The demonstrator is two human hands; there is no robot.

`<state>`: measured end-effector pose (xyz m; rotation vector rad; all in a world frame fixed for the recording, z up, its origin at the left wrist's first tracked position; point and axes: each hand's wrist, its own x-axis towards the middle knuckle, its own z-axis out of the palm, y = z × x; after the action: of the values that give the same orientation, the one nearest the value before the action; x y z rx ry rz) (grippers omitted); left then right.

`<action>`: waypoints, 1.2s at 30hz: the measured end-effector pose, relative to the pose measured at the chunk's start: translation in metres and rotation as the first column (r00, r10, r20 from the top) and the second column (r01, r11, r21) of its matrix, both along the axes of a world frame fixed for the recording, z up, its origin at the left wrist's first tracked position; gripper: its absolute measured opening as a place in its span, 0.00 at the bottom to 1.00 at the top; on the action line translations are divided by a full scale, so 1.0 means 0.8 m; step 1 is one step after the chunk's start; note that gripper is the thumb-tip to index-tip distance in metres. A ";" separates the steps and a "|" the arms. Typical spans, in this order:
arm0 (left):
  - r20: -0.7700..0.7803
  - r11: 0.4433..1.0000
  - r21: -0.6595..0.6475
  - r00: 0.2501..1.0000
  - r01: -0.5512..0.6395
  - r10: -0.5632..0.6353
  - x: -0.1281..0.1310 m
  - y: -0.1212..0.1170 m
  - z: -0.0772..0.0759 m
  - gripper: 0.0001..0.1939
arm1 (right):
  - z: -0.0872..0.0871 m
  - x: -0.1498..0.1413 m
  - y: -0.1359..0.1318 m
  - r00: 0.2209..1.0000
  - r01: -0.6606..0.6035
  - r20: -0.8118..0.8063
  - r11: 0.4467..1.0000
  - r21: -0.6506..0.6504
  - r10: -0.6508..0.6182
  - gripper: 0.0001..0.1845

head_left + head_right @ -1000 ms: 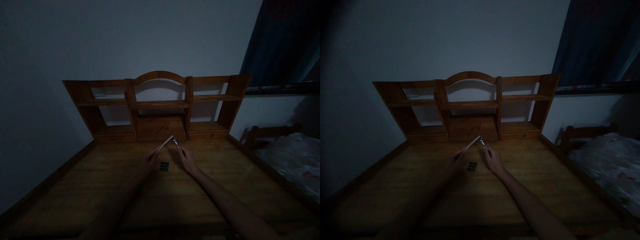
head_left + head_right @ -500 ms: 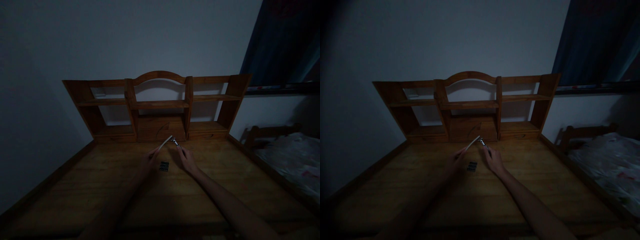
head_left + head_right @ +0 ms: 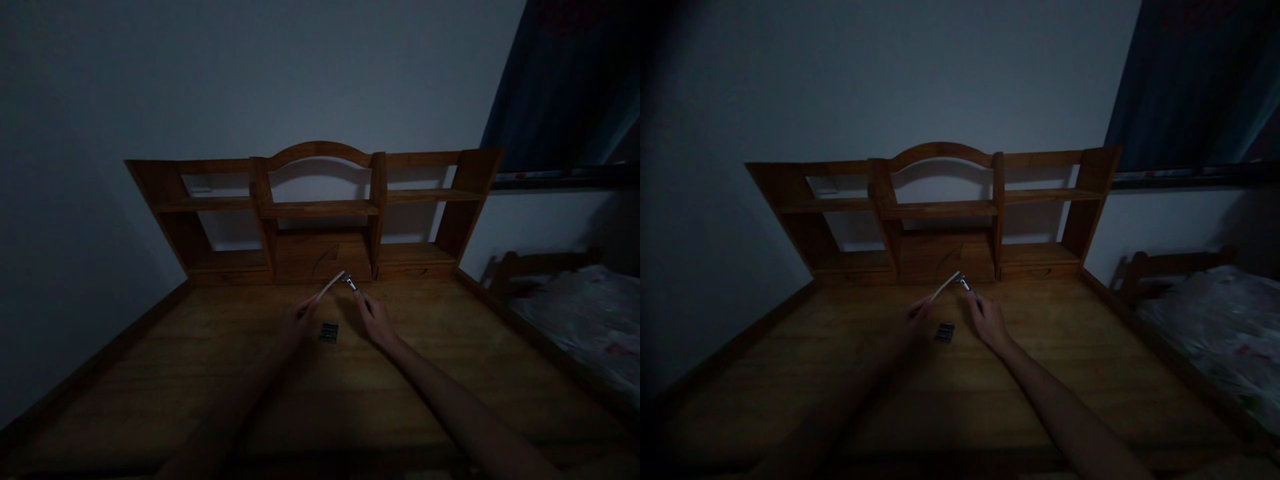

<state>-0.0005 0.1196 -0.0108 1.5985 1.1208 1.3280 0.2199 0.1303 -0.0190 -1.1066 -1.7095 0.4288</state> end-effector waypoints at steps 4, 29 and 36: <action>-0.006 0.996 0.086 0.999 -0.036 0.036 0.001 -0.003 0.002 0.22 | 0.000 -0.001 -0.001 1.000 0.003 0.005 1.000 0.017 -0.003 0.24; 0.014 0.999 0.014 0.999 0.030 -0.030 0.004 -0.010 0.014 0.23 | 0.003 -0.002 -0.005 1.000 -0.008 -0.005 1.000 -0.002 0.008 0.26; 0.006 0.999 0.036 1.000 -0.003 0.002 0.003 -0.009 0.010 0.23 | 0.005 -0.001 -0.006 1.000 -0.003 0.004 1.000 0.009 0.003 0.25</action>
<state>0.0016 0.1123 -0.0028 1.6183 1.1012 1.3609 0.2192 0.1259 -0.0150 -1.0996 -1.7151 0.4210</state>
